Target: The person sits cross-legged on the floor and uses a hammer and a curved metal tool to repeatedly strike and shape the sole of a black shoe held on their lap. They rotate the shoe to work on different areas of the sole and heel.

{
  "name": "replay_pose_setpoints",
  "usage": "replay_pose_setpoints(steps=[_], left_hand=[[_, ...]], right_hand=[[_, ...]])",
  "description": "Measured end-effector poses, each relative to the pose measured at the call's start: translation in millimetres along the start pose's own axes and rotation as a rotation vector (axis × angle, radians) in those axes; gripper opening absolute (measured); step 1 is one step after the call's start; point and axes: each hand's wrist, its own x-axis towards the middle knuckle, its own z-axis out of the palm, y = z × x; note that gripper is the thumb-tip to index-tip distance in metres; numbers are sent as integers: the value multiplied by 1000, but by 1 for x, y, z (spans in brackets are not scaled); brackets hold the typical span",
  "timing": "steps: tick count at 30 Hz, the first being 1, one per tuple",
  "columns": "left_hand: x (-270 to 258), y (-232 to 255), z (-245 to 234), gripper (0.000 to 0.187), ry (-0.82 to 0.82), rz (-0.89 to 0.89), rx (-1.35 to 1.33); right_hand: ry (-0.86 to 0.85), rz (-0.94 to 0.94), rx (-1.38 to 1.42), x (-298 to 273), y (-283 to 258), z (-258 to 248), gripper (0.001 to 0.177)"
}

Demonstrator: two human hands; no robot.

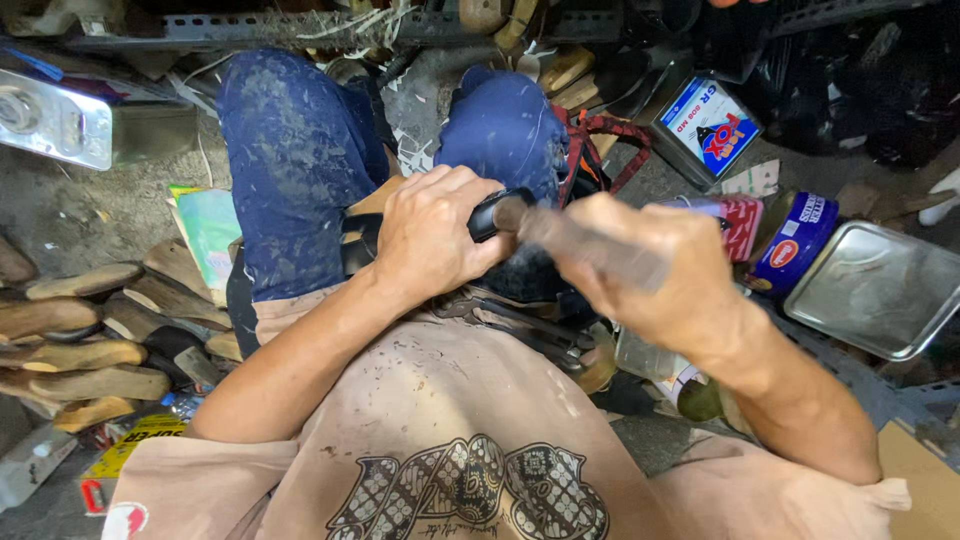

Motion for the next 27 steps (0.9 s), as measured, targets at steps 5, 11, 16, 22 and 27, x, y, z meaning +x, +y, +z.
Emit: replay_pose_setpoints(steps=[5, 11, 16, 22, 27], left_hand=[[-6, -4, -2, 41, -46, -22, -27], [5, -2, -9, 35, 39, 35, -40], [0, -2, -8, 27, -11, -7, -33], [0, -2, -11, 32, -19, -8, -60], [2, 2, -12, 35, 47, 30, -49]], right_hand=[[-4, -194, -758, -3, -18, -2, 15], [113, 23, -98, -9, 2, 2, 17], [-9, 55, -236, -6, -1, 11, 19], [51, 145, 260, -15, 15, 8, 26], [151, 160, 274, 3, 10, -5, 25]])
